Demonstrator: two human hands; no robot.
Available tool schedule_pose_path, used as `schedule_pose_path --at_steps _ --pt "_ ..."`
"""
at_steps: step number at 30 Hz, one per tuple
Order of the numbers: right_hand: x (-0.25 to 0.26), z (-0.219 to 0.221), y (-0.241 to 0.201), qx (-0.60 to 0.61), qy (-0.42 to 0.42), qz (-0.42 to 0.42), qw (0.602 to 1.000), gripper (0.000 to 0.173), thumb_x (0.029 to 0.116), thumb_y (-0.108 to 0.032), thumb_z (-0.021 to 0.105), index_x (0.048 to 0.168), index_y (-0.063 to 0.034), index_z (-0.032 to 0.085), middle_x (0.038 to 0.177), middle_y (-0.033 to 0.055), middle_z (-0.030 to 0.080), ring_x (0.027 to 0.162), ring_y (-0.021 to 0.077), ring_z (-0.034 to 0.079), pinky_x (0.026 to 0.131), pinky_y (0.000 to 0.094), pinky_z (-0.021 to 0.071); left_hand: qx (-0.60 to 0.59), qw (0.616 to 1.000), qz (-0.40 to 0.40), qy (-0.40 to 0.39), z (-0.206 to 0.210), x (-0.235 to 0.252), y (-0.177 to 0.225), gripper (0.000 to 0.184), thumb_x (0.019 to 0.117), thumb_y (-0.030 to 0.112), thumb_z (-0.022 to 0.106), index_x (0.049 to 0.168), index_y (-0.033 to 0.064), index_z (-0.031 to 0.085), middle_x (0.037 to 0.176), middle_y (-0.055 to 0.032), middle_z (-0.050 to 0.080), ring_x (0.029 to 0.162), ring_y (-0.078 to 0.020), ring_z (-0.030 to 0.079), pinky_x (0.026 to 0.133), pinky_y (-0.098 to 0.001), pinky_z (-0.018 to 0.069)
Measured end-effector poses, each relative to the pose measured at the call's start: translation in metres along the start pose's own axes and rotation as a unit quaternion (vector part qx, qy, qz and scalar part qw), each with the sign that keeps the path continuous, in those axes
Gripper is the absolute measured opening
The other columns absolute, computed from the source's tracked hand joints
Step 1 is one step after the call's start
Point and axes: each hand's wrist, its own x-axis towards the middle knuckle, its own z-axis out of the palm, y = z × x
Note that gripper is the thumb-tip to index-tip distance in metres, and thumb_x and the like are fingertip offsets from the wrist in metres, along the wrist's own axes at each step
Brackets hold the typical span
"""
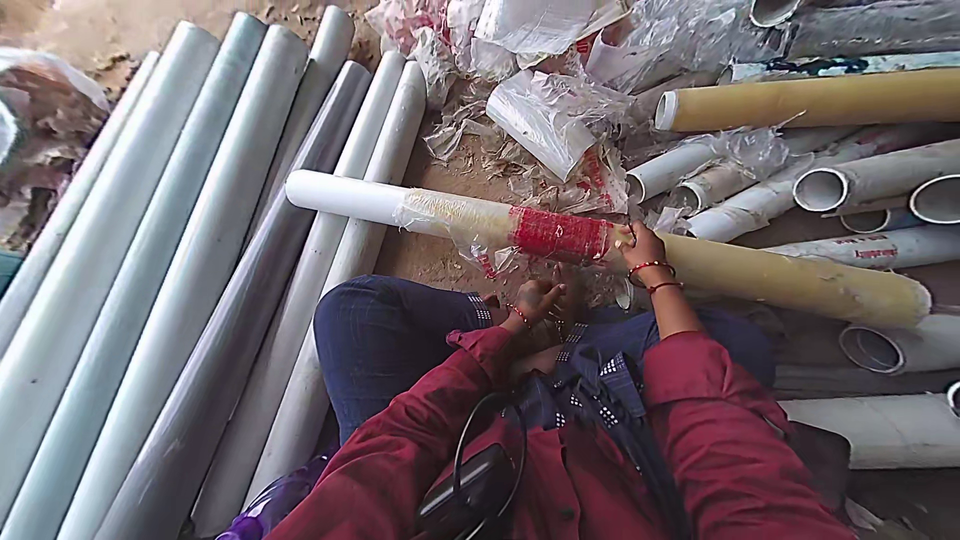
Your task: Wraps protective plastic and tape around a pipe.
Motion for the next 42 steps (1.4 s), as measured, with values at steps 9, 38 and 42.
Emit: schedule_pose_path --at_steps 9,38,42 --pt "0.004 0.001 -0.006 -0.037 -0.007 0.001 0.999 0.043 0.0986 -0.005 0.068 0.137 0.0098 0.053 0.135 0.0364 0.056 0.127 0.0518 0.056 0.106 0.0623 0.0434 0.242 0.918 0.23 0.214 -0.008 0.032 0.029 0.021 0.1002 0.009 0.064 0.116 -0.0047 0.068 0.119 -0.0266 0.068 0.11 -0.0433 0.067 0.098 -0.0573 0.0525" --pt "0.01 0.0 -0.013 -0.005 -0.037 0.04 0.998 0.055 0.0972 -0.003 0.066 0.149 -0.002 0.048 0.148 0.0289 0.05 0.133 0.0461 0.052 0.105 0.0564 0.048 0.411 0.88 0.141 0.19 0.012 0.05 0.04 0.037 0.1088 0.017 0.048 0.124 -0.0146 0.057 0.132 -0.0392 0.055 0.128 -0.0536 0.054 0.108 -0.0638 0.0414" --pt "0.004 -0.004 -0.017 -0.014 -0.046 0.047 0.998 0.053 0.0996 -0.005 0.062 0.15 0.0004 0.048 0.151 0.0291 0.047 0.136 0.0452 0.051 0.11 0.0547 0.0437 0.416 0.898 0.118 0.076 0.024 0.038 0.052 0.033 0.1093 0.011 0.045 0.126 -0.0122 0.061 0.127 -0.0329 0.064 0.123 -0.0466 0.061 0.108 -0.0584 0.0436"
